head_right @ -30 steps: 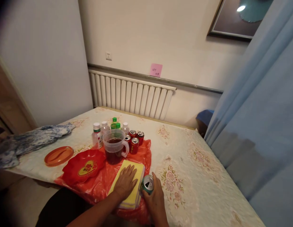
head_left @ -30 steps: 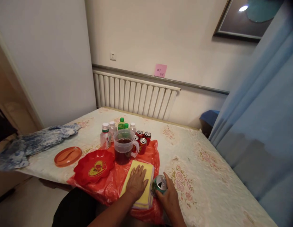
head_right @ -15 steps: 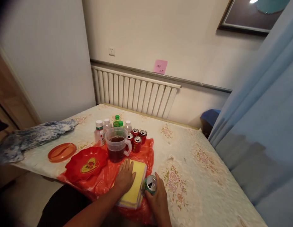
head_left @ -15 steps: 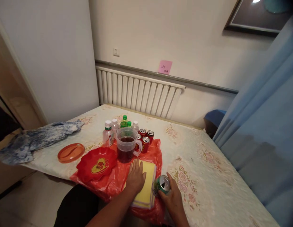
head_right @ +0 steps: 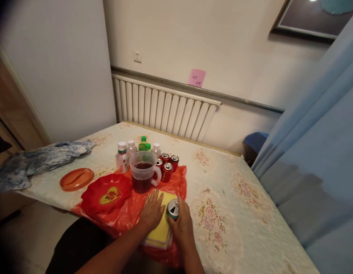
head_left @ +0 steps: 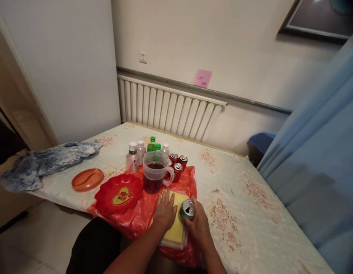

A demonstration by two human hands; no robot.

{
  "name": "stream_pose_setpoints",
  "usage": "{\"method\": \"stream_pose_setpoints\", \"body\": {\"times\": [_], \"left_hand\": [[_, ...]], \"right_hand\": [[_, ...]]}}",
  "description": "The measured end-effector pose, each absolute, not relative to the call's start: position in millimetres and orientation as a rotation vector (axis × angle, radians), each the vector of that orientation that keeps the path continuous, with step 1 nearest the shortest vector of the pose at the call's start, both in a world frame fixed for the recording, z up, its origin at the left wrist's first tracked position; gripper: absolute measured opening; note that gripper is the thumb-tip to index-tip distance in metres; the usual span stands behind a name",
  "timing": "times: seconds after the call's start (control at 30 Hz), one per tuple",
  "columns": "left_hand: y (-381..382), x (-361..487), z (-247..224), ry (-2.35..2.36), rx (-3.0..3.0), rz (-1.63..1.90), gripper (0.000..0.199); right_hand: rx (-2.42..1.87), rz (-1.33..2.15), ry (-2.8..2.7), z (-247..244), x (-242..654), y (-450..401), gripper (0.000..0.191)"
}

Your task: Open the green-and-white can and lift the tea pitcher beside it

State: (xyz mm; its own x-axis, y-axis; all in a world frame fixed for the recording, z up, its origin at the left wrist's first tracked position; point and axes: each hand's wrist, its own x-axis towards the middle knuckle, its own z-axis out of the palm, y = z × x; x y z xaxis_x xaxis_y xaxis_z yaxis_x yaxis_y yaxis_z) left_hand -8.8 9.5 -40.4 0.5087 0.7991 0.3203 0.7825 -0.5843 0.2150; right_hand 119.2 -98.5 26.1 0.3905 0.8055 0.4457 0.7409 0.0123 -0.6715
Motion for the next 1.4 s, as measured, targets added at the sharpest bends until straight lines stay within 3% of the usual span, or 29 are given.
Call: {"method": "stream_pose_setpoints", "body": {"times": [0.73, 1.13, 1.4], "left_hand": [[-2, -24, -41, 1.327, 2.760, 0.576, 0.052], [-4, -26, -43, 1.307, 2.804, 0.632, 0.051], [-3, -26, -47, 1.315, 2.808, 0.645, 0.052]], "right_hand": [[-1.741, 0.055, -1.349, 19, 118, -103, 0.060], [-1.790, 0.113, -1.272, 34, 124, -96, 0.072], [-1.742, 0.040, -1.349, 34, 128, -70, 0.070]]}}
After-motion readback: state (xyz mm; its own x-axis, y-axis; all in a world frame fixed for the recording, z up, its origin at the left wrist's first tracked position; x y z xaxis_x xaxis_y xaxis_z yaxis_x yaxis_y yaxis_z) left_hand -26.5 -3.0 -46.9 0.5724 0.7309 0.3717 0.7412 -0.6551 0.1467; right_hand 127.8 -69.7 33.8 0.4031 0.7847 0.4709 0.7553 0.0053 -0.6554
